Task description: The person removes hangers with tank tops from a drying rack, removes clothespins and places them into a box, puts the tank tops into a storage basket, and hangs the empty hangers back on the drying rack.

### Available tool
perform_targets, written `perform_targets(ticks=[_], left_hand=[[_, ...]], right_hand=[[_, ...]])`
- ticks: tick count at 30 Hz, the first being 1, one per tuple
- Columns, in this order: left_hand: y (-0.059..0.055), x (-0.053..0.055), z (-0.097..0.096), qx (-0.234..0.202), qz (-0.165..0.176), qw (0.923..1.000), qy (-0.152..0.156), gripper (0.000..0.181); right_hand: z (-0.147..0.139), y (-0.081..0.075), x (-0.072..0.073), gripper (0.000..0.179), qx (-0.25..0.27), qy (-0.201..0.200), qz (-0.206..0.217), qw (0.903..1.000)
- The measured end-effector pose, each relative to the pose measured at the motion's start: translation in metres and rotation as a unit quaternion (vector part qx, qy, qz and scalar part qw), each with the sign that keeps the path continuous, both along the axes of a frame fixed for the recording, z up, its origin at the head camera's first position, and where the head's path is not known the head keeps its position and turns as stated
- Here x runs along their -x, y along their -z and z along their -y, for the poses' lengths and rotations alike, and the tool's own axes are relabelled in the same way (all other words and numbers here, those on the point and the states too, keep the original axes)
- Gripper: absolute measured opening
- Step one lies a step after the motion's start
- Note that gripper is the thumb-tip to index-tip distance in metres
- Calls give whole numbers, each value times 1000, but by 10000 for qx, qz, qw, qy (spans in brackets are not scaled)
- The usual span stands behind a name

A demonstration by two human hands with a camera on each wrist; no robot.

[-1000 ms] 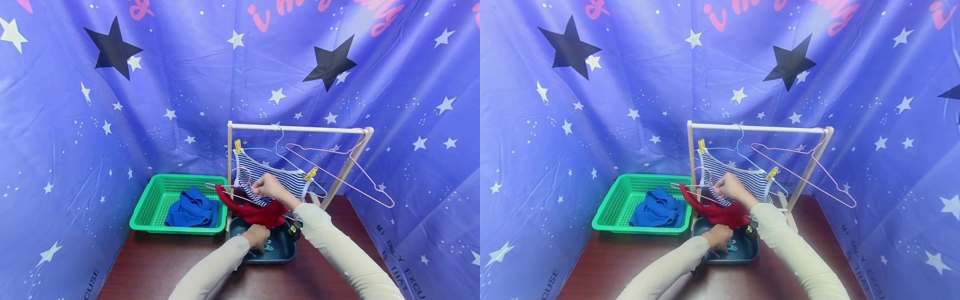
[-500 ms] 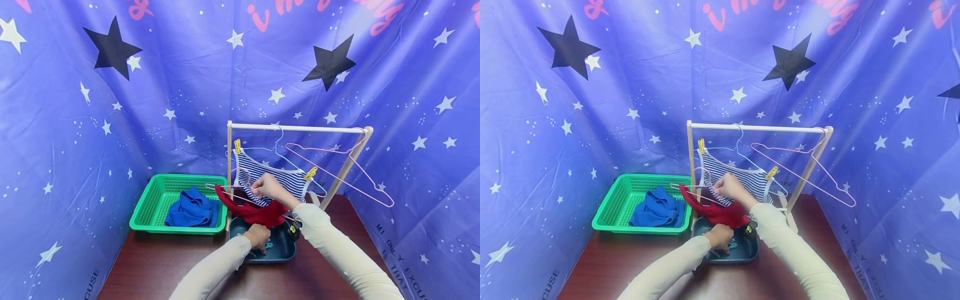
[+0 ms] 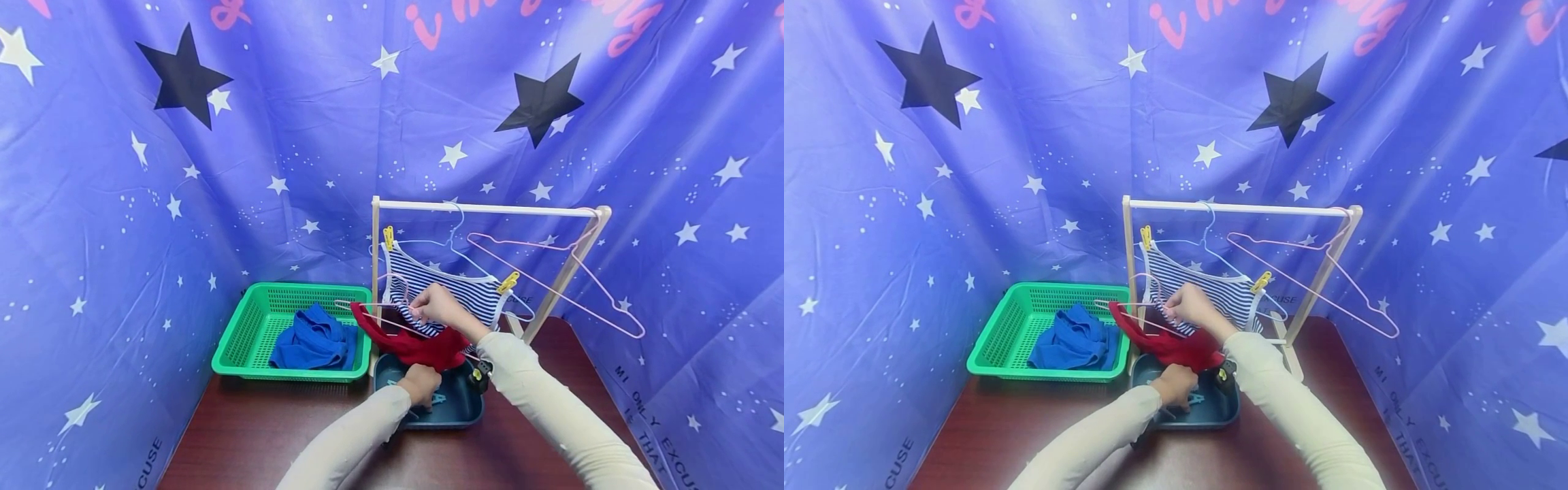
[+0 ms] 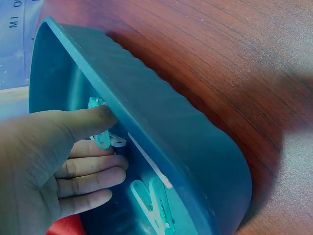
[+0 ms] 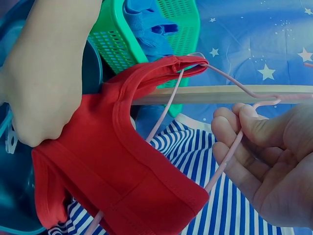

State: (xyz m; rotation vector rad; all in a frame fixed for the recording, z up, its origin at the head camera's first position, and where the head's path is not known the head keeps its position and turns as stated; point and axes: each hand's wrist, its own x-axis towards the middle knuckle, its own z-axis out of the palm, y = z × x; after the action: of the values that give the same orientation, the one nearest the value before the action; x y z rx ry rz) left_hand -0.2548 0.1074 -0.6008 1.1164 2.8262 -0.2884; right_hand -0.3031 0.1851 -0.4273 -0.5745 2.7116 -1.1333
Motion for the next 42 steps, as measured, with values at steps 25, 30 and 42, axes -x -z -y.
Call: perform_targets(ticks=[25,30,42], left_hand=[[9,0,4,32,57,9999,104,34],[6,-2,6,15,-42,9999,107,35],[-17,-3,22,-858,-200,9958,231,36]], right_hand=[[0,8,2,9,126,101,122,9998],[0,8,2,7,77,103,86,9999],[-1,10,4,8,49,65,120,9999]])
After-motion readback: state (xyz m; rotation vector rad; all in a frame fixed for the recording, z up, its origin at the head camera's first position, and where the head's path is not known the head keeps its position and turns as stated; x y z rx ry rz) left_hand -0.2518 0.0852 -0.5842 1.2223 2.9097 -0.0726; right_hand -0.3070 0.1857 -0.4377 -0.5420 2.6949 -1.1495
